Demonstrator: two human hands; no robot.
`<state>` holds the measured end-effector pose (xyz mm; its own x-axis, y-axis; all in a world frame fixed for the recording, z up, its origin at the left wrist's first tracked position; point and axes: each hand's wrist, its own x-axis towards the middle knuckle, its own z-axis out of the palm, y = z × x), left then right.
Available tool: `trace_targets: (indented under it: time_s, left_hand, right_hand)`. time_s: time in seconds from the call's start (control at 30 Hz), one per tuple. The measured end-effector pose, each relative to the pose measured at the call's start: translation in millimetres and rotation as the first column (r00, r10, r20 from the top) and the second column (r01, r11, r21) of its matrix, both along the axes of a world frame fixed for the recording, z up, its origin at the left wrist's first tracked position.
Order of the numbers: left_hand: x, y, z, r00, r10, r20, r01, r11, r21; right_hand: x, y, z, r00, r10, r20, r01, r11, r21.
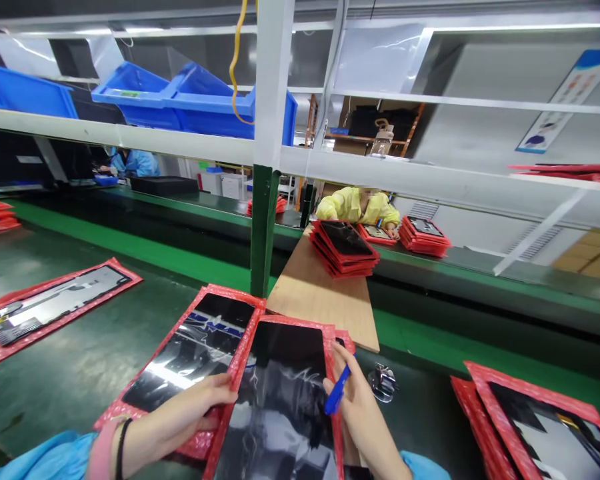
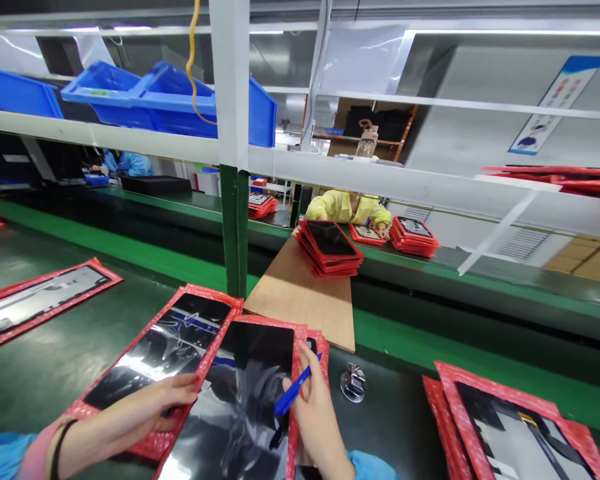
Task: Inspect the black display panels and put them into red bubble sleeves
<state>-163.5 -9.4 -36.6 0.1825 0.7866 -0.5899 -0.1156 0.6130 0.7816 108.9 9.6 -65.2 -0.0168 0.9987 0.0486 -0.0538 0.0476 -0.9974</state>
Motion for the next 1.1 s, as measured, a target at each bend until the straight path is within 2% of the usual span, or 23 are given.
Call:
trace_targets:
  time_s: [0.13, 0.23, 0.33, 0.43, 0.5, 0.6, 0.73, 0.83, 0.9, 0.97, 1.1]
  left_hand:
    - [7.7, 6.3, -1.2, 0.998, 0.055, -0.021, -0.055, 0.998, -0.014]
    - [13.8, 16.8, 7.5, 0.999, -0.003, -0.048, 0.01, 0.99, 0.138]
    - [20.5, 26.1, 22.3, 0.993, -0.113, 0.019, 0.104, 0.962, 0.252]
    - [26.7, 34.0, 32.5, 0.993, -0.109, 0.053, 0.087, 0.945, 0.316]
    - [25.0, 39.6, 33.5, 0.995, -0.099, 0.027, 0.082, 0.927, 0.367]
    - [4.1, 48.6, 28.1, 0.999, -0.037, 0.004, 0.033, 0.936, 0.35]
    - [-53.4, 55.5, 18.8, 0.991, 0.133, -0.023, -0.12, 0.943, 0.31]
    - [-95.5, 55.7, 15.3, 0.98, 0.185, -0.077, -0.153, 0.94, 0.305]
    - [-113.3, 56.1, 14.3, 0.974, 0.196, -0.112, -0.154, 0.94, 0.304]
    - [-121.8, 58.8, 13.5, 0.971, 0.191, -0.142, -0.14, 0.941, 0.307]
    - [-122.8, 73.0, 10.6, 0.961, 0.168, -0.219, -0.082, 0.931, 0.355]
  right_hand:
    - [11.4, -8.5, -9.3, 0.992, 0.095, -0.078, -0.098, 0.995, -0.03]
    - [15.1, -11.7, -11.6, 0.988, 0.104, -0.116, -0.11, 0.993, -0.042]
    - [15.9, -15.4, -7.8, 0.978, 0.133, -0.159, -0.143, 0.988, -0.054]
    - [14.6, -19.3, -1.7, 0.967, 0.118, -0.226, -0.136, 0.988, -0.067]
    - [14.6, -21.4, 2.4, 0.958, 0.084, -0.275, -0.102, 0.993, -0.054]
    - [19.9, -25.1, 8.7, 0.95, -0.027, -0.311, 0.029, 1.0, 0.003]
    - [38.7, -30.1, 15.2, 0.951, -0.169, -0.257, 0.173, 0.985, -0.007]
    - [53.0, -31.3, 16.0, 0.952, -0.166, -0.257, 0.156, 0.986, -0.056]
    - [57.7, -31.9, 15.8, 0.951, -0.136, -0.278, 0.119, 0.99, -0.076]
    - [57.8, -33.3, 15.9, 0.954, -0.107, -0.278, 0.085, 0.992, -0.091]
    - [51.5, -37.5, 16.5, 0.966, -0.064, -0.252, 0.035, 0.993, -0.116]
